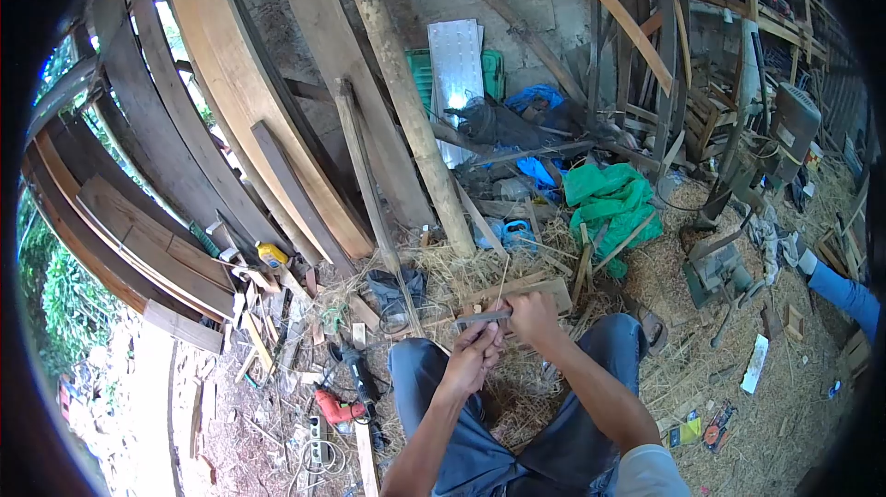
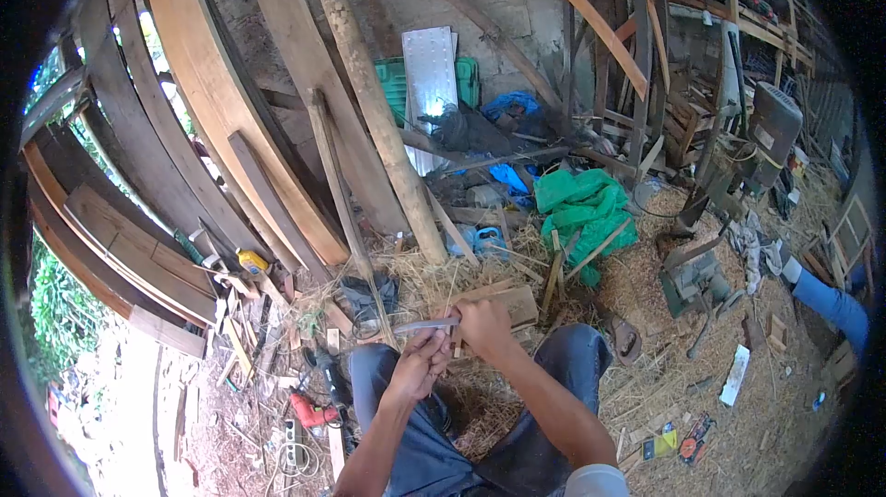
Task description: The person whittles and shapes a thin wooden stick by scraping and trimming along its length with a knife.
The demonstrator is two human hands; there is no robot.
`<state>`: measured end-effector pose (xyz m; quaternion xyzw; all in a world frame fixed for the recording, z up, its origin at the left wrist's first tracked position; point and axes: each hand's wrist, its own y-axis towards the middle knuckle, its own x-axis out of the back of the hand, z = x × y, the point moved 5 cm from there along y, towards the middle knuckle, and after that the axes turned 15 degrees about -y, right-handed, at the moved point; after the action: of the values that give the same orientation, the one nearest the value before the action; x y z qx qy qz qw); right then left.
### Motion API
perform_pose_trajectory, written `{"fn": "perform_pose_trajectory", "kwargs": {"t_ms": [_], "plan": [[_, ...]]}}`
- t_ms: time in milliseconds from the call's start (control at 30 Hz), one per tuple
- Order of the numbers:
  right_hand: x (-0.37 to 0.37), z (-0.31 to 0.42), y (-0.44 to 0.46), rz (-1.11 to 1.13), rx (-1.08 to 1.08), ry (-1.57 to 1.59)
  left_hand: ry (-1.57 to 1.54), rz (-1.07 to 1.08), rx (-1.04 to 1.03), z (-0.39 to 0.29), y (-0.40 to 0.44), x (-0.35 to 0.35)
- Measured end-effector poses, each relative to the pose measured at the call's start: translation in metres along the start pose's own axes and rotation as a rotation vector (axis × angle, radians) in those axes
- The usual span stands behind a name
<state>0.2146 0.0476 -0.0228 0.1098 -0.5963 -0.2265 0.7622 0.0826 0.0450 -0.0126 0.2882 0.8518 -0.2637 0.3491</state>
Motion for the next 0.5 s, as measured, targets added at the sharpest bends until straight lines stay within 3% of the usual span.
{"fn": "perform_pose_trajectory", "kwargs": {"t_ms": [200, 300, 367, 500], "plan": [[0.003, -0.023, 0.009, -0.036, -0.166, 0.034, 0.064, 0.031, -0.019, -0.005, -0.010, -0.009], [0.008, -0.015, 0.007, -0.009, -0.091, -0.001, 0.024, -0.034, -0.015, -0.005, -0.007, -0.002], [0.006, 0.006, -0.002, 0.002, 0.094, 0.011, 0.057, -0.009, 0.014, -0.004, -0.005, 0.002], [-0.014, 0.003, -0.004, 0.054, 0.069, -0.101, 0.068, 0.018, 0.030, 0.001, -0.005, 0.007]]}}
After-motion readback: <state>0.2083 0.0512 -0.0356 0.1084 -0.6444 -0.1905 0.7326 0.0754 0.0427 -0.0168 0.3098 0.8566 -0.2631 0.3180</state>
